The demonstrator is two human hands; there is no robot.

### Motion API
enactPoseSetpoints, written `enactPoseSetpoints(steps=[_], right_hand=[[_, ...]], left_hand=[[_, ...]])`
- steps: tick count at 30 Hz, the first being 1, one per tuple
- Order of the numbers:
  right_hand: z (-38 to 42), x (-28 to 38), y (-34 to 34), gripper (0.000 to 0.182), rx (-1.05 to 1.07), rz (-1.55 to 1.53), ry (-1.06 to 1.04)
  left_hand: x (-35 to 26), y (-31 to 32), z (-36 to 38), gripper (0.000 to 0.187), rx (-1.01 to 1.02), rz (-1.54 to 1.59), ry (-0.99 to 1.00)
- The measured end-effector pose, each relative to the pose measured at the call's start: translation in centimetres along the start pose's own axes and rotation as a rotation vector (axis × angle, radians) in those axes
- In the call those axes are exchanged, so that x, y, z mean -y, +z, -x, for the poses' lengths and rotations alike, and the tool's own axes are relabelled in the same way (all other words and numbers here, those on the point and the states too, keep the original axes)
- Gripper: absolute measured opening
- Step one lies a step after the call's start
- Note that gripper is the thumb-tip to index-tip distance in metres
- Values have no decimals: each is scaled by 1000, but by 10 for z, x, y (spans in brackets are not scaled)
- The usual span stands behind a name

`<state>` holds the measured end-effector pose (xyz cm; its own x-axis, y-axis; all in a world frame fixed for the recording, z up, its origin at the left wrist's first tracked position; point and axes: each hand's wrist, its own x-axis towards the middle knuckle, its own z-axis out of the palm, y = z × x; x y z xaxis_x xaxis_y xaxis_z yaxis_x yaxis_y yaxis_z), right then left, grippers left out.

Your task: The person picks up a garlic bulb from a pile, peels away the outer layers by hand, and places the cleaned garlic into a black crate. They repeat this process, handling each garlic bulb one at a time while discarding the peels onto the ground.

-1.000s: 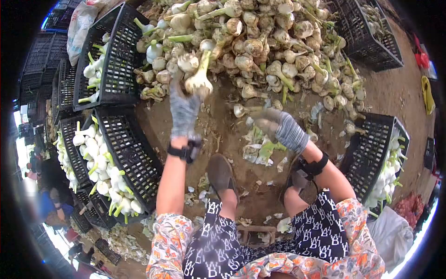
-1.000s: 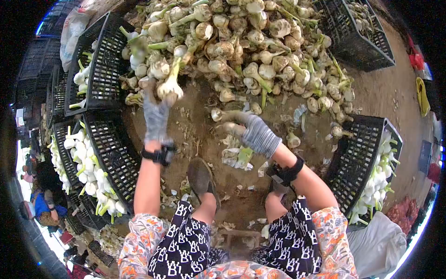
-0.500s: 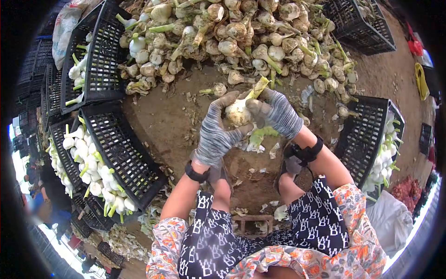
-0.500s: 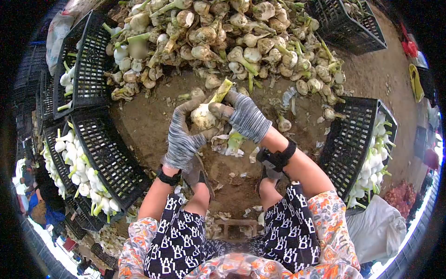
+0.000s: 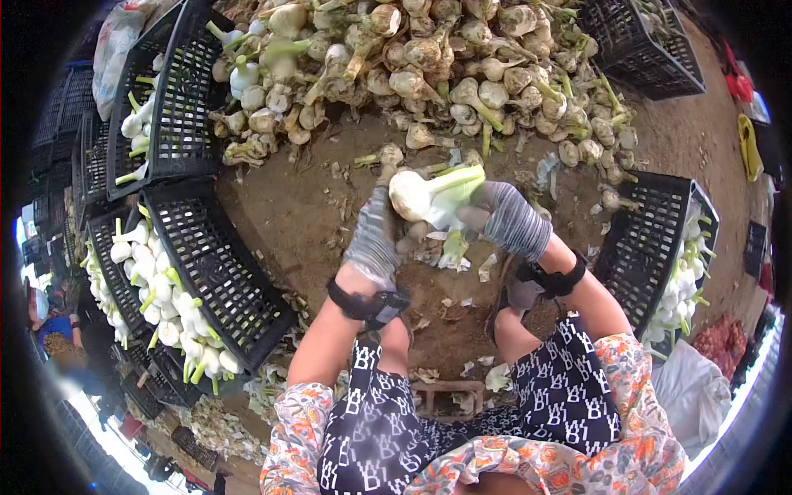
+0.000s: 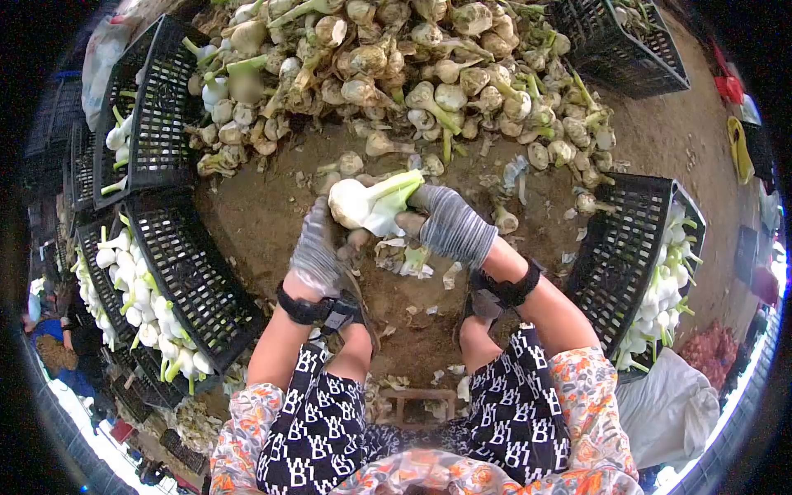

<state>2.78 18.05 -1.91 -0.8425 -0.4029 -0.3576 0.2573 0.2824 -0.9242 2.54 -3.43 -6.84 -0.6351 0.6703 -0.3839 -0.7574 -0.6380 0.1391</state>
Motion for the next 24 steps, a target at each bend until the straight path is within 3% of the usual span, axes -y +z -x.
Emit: enactPoseSetpoints(steps=[2, 5, 6, 9, 10, 13, 14, 16, 18, 20, 23, 24], right_hand=[[0, -12, 4, 24, -52, 106, -103], [7, -13, 11, 24, -113, 116, -194], [9, -11, 11, 25, -122, 105, -185], [13, -11, 13, 32, -190, -27, -143], [12, -13, 16, 33, -247, -65, -167], [18, -12, 12, 36, -243, -222, -102], [19, -16, 10, 36, -225, -235, -98], [19, -16, 9, 34, -236, -235, -88], [14, -26, 2, 27, -265, -194, -212], [3, -23, -14, 14, -324, 455, -433], [-3, -14, -18, 15, 40, -1426, 439], [-8, -19, -14, 23, -110, -1259, 556]], left_hand=[[-9, 8, 1, 44, -144, 113, -126], [-5, 25, -7, 47, -320, 100, 156], [-8, 10, -6, 44, -141, 192, 86], [12, 61, 0, 45, -266, -688, 546], [7, 52, 4, 40, -138, -749, 411], [19, 38, -7, 38, -272, -1237, 553], [19, 27, -10, 32, -433, -1391, 545], [15, 30, -6, 28, -371, -1359, 530], [12, 38, -3, 22, -345, -1221, 497], [6, 46, 3, 21, -216, -1131, 459], [-6, 45, 4, 25, 84, -1041, 390], [-8, 44, 4, 27, 156, -941, 333]])
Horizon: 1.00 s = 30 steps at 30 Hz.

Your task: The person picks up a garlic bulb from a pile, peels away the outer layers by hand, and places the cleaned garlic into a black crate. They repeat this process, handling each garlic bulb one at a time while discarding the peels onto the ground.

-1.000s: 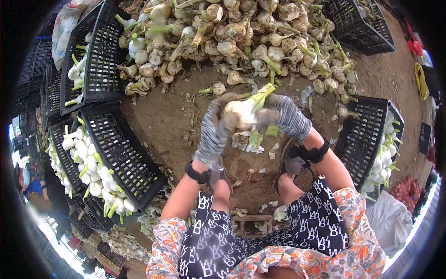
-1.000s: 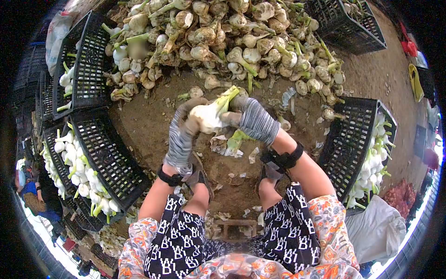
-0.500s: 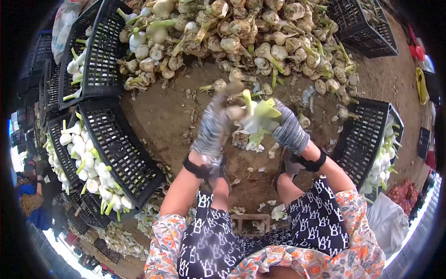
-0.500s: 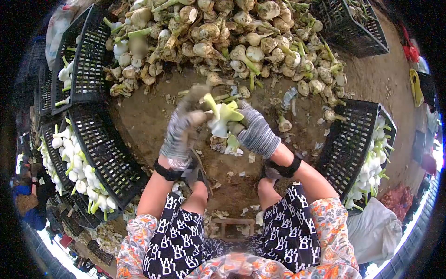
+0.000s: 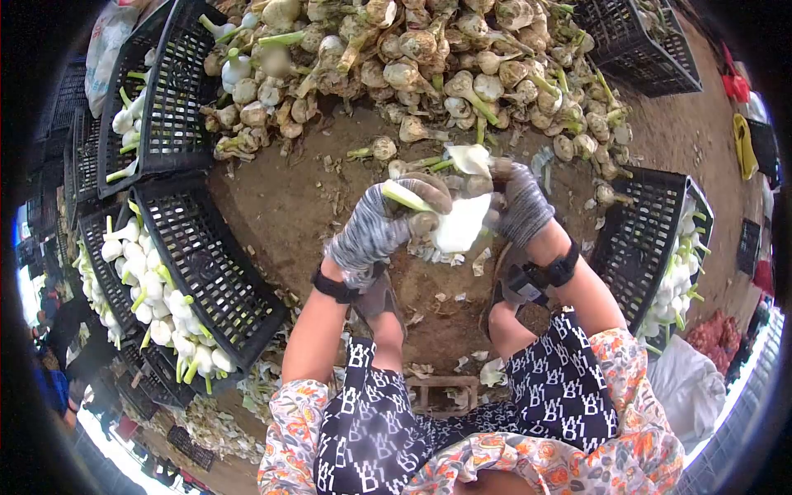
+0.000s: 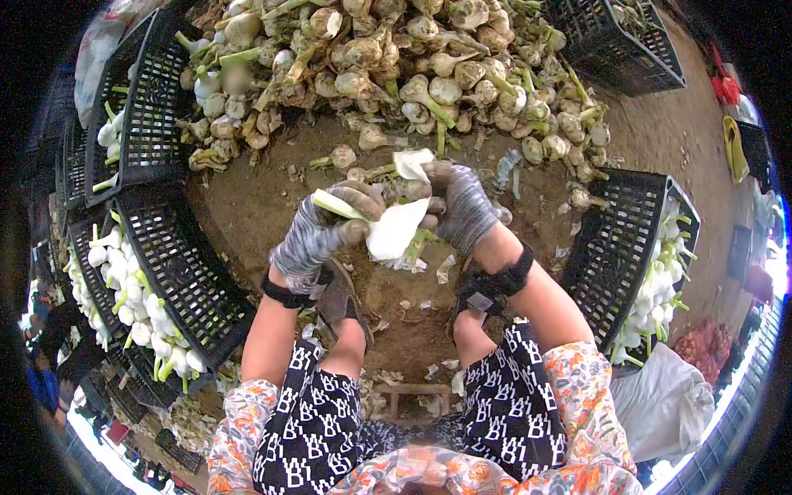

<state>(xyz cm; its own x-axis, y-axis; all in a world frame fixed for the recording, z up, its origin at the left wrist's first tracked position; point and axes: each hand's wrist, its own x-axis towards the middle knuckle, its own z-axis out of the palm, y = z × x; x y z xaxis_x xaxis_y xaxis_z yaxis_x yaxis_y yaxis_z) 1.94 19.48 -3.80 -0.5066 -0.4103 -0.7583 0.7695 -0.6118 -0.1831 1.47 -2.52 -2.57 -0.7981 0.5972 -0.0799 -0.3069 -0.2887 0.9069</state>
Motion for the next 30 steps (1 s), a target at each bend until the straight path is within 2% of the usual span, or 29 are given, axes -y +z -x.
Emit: enactPoseSetpoints(steps=[1, 3, 4, 5, 6, 8, 9, 11, 12, 13, 14, 15, 18, 21, 22, 23, 25, 26, 29, 30], right_hand=[[-8, -6, -1, 24, -28, 126, -85], [-26, -18, -6, 28, -80, 381, -252], [-17, -22, -12, 29, 75, 863, -533], [-6, -25, -7, 30, 114, 1274, -910], [11, -24, -3, 33, 259, 1255, -982], [37, -9, 9, 38, 498, 862, -842], [49, 2, 7, 42, 564, 490, -623], [71, 23, -8, 49, 635, -246, -175], [62, 22, -15, 47, 533, 241, -322], [52, 22, -21, 45, 341, 1048, -512], [46, 22, -8, 45, 185, 1540, -584], [42, 9, 9, 44, 75, 1747, -439], [16, -13, 10, 47, -176, 1815, -592], [24, -25, 43, 44, -323, 1567, -455], [19, -36, 42, 39, -271, 1610, -729], [14, -40, 42, 36, -236, 1677, -897], [8, -46, 42, 31, -155, 1795, -1234], [1, -45, 36, 26, -90, 1845, -1146], [-7, -27, 27, 20, -7, 1747, -1517], [-7, -21, 25, 15, -132, 1372, -1216]], left_hand=[[1, -1, 0, 29, 63, 116, -14], [11, 6, 3, 39, -37, 524, 99], [9, 8, 9, 40, -206, 586, 0], [8, 7, 13, 41, -375, 644, -98], [18, 0, 6, 36, -284, 748, -25], [37, -12, 9, 33, -457, 815, -120], [48, -18, 13, 32, -547, 850, -172], [59, -28, 15, 30, -582, 945, -178], [61, -28, 15, 29, -608, 958, -175], [61, -28, 17, 28, -636, 973, -173], [58, -27, 18, 26, -686, 977, -221], [55, -24, 19, 25, -716, 992, -230], [43, -9, 17, 24, -787, 1055, -266], [45, -3, 17, 23, -784, 1120, -286], [44, 0, 17, 23, -757, 1115, -288], [42, 3, 17, 22, -731, 1111, -290], [40, 16, 16, 23, -856, 903, -305], [38, 21, 17, 23, -890, 853, -302], [41, 22, 20, 21, -982, 700, -304], [41, 22, 23, 20, -974, 675, -275]])
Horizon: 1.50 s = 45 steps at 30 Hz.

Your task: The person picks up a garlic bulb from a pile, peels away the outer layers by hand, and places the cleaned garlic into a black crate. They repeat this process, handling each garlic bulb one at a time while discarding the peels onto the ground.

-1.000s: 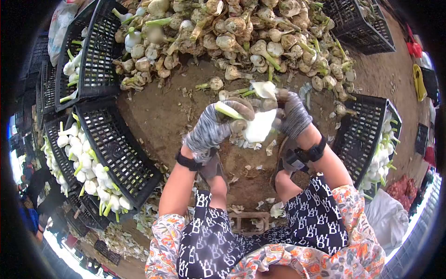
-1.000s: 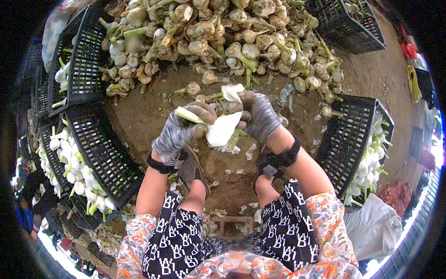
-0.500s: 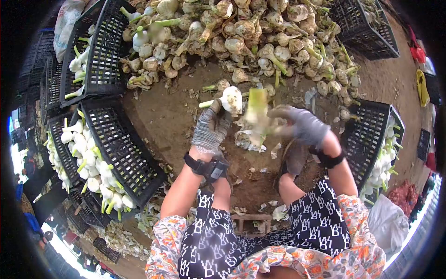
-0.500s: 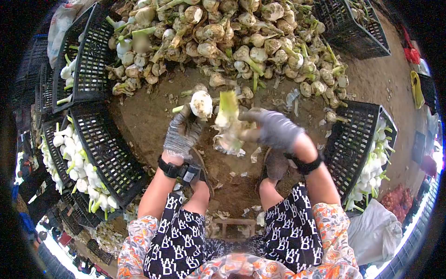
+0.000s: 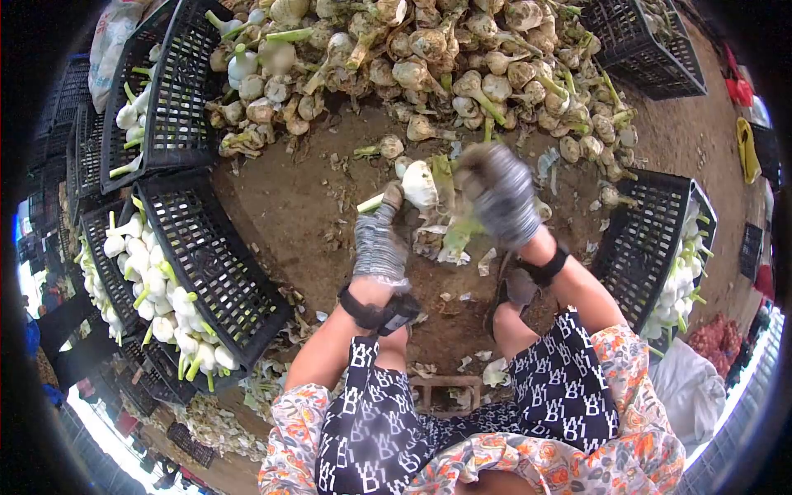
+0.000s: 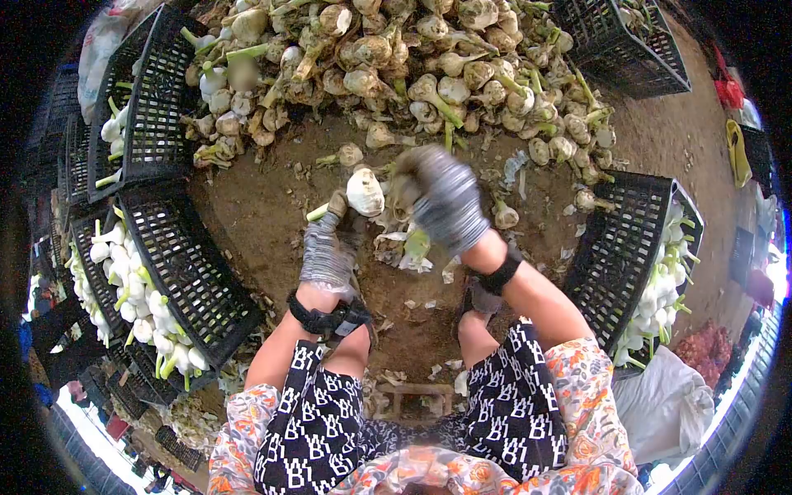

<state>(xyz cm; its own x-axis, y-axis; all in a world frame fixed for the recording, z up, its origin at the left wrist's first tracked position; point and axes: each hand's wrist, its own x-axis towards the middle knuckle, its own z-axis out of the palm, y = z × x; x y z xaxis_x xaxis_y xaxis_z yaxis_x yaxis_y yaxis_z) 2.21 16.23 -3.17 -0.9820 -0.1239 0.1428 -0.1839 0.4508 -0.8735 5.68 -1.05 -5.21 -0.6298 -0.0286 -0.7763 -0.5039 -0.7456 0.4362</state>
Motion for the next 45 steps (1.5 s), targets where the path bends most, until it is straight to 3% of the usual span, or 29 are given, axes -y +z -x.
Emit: enactPoseSetpoints(steps=[1, 3, 5, 7, 12, 15, 17, 20, 23, 26, 28, 30, 34, 37, 42, 45], right_hand=[[-3, -17, -3, 11, -169, -48, 105], [-2, -26, -17, 15, -174, 163, 82], [14, -11, -8, 24, -35, -146, 110], [18, 3, 5, 35, 121, 142, -142], [20, 5, 17, 32, 224, 312, -272], [15, 1, 7, 24, 107, 24, 28], [8, -27, -1, 19, -105, -27, 246], [8, -61, -20, 23, 485, 315, 350], [18, -45, -23, 30, 639, 414, 174], [2, -12, -9, 35, 292, -27, 85], [-3, 0, -1, 33, 239, -260, 98], [-3, 6, 3, 29, 377, -361, 215], [10, 16, 9, 17, 588, -277, 336], [14, 14, 8, 16, 659, -379, 368], [24, 29, 11, 18, 531, -400, 423], [39, 37, 25, 21, 736, -100, -71]], left_hand=[[-2, -1, 2, 19, 18, -11, 31], [-4, -1, 2, 19, 17, -16, 43], [-3, -2, -2, 19, -24, -67, 81], [-1, 5, 7, 19, -35, -123, 119], [5, 3, 10, 20, -9, -409, 322], [8, -1, 5, 22, 38, -439, 438], [9, -1, 11, 24, 156, -319, 368], [5, -3, 8, 27, 324, -116, 214], [2, -13, -1, 32, 396, -41, 128], [-6, -6, 2, 38, 448, -32, 76], [-9, -14, -3, 40, 487, -103, 21], [-14, -23, -4, 41, 470, -154, -23], [-24, -30, 6, 36, 332, -170, -75], [-17, -32, 13, 34, 264, -96, -107], [-5, -37, 7, 33, 221, -80, 51], [-10, -25, 9, 31, 90, 67, 11]])
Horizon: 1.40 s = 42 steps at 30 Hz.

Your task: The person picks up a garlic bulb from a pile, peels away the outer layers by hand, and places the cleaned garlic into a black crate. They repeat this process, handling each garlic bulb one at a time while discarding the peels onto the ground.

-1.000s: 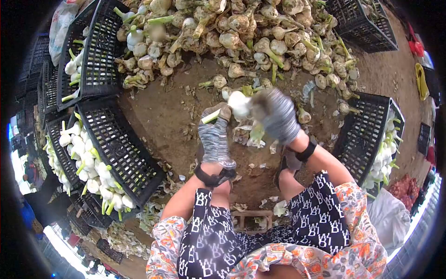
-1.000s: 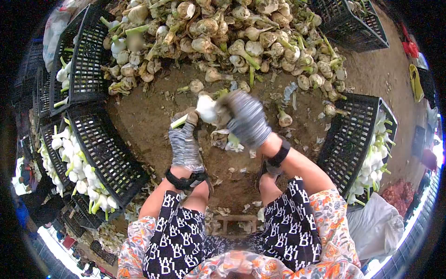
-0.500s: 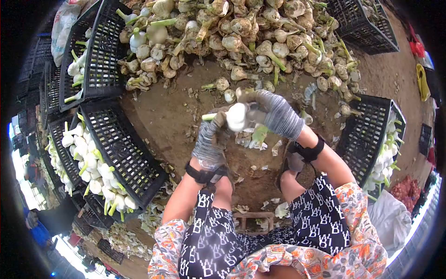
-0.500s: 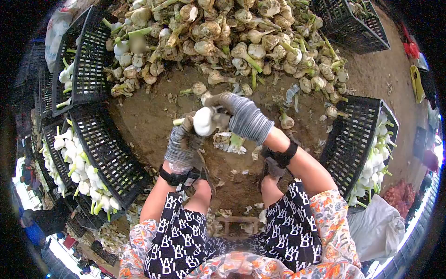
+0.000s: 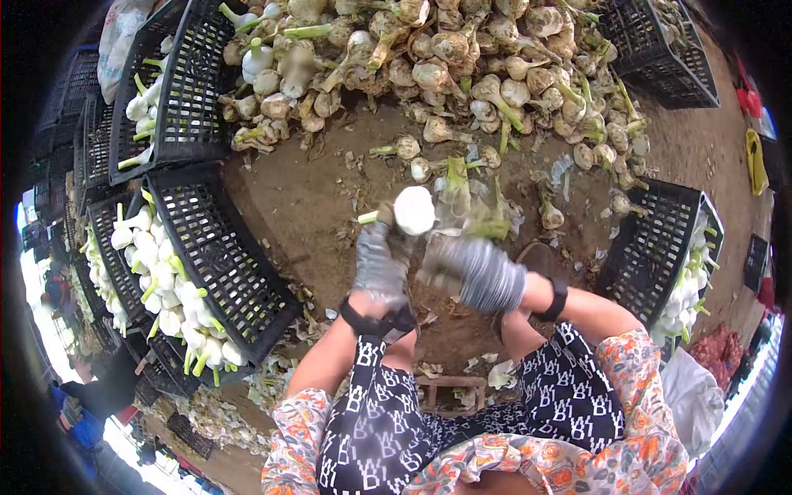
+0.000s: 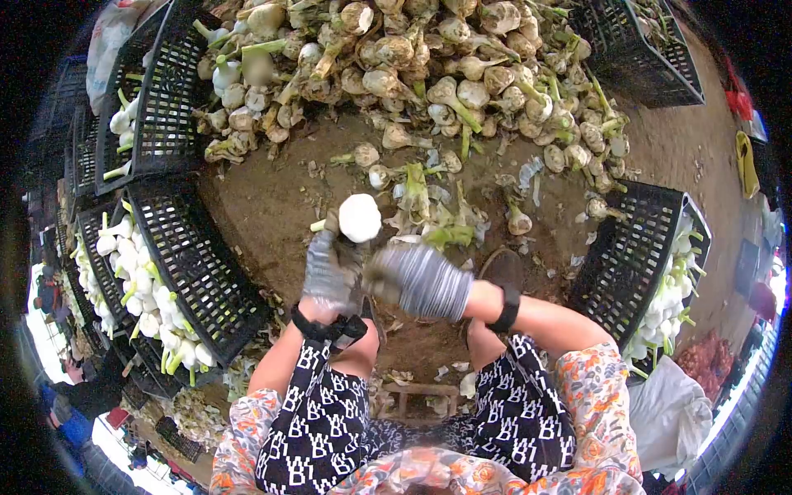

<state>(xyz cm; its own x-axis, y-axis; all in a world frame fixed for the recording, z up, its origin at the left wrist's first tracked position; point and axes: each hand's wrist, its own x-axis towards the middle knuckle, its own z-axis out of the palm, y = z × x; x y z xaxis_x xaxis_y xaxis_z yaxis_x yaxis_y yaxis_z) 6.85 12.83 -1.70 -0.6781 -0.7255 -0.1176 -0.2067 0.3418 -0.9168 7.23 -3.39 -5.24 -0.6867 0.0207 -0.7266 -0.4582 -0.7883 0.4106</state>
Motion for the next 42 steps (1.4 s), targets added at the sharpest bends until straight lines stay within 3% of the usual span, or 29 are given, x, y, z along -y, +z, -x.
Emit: enactPoseSetpoints(steps=[2, 3, 6, 8, 10, 12, 13, 14, 16, 18, 20, 23, 26, 27, 28, 29, 30, 32, 33, 34, 36, 39, 42], right_hand=[[7, -2, 19, 21, 264, 118, -58], [5, -6, 22, 28, 387, 172, 21], [14, -32, 20, 28, 186, 233, 53], [12, -40, 8, 28, 199, 222, 129], [14, -54, 6, 27, 117, 294, 136], [15, -64, 4, 25, 83, 333, 251], [14, -63, 2, 25, 78, 341, 312], [14, -63, 0, 26, 71, 347, 374], [13, -64, 1, 26, 23, 329, 419], [13, -67, 3, 27, -22, 317, 464], [19, -80, 10, 28, -47, 300, 463], [23, -82, 10, 30, -26, 274, 471], [23, -87, 9, 35, -79, 113, 406], [22, -81, 4, 36, -72, 22, 430], [18, -72, -3, 38, -65, -70, 457], [13, -64, -8, 41, -20, -241, 560], [8, -58, -11, 41, -106, -330, 538], [0, -51, -14, 44, -286, -503, 516], [-3, -55, -6, 46, -525, -549, 288], [-12, -35, -23, 37, -582, -540, 323], [-7, -37, -30, 30, -739, -515, 306], [-1, -46, -39, 27, -742, -679, 402], [11, -35, -55, 31, -612, -711, 444]], left_hand=[[-8, -17, -23, 28, -107, 205, -62], [-20, -19, -28, 27, -85, 198, -59], [-85, -13, -39, 26, -27, 306, 29], [-147, -10, -47, 41, 19, 540, 257], [-192, 20, -26, 48, 371, 585, 419], [-209, 28, -23, 46, 382, 411, 641], [-203, 37, -22, 36, 586, 318, 570], [-192, 44, -28, 26, 510, 148, 541], [-144, 59, -38, 32, 150, -1044, 676], [-89, 26, -87, 41, 481, -1570, 1032], [-52, 18, -115, 53, 409, -2326, 722], [-31, 22, -141, 48, 419, -2478, 689], [-42, 21, -130, 45, 294, -2171, 917], [-42, 26, -117, 47, 106, -2004, 860], [-46, 26, -106, 45, 124, -1739, 982], [-44, 26, -97, 43, 147, -1406, 916], [-38, 27, -89, 41, 173, -1073, 836], [-22, 33, -59, 42, 164, -573, 435], [-9, 23, -63, 50, 151, -720, 400], [-2, 34, -45, 59, 183, -646, 298], [31, 25, -40, 67, 318, -650, 395], [27, 46, -10, 69, 471, -440, 202], [27, 40, -14, 67, 610, -670, 400]])
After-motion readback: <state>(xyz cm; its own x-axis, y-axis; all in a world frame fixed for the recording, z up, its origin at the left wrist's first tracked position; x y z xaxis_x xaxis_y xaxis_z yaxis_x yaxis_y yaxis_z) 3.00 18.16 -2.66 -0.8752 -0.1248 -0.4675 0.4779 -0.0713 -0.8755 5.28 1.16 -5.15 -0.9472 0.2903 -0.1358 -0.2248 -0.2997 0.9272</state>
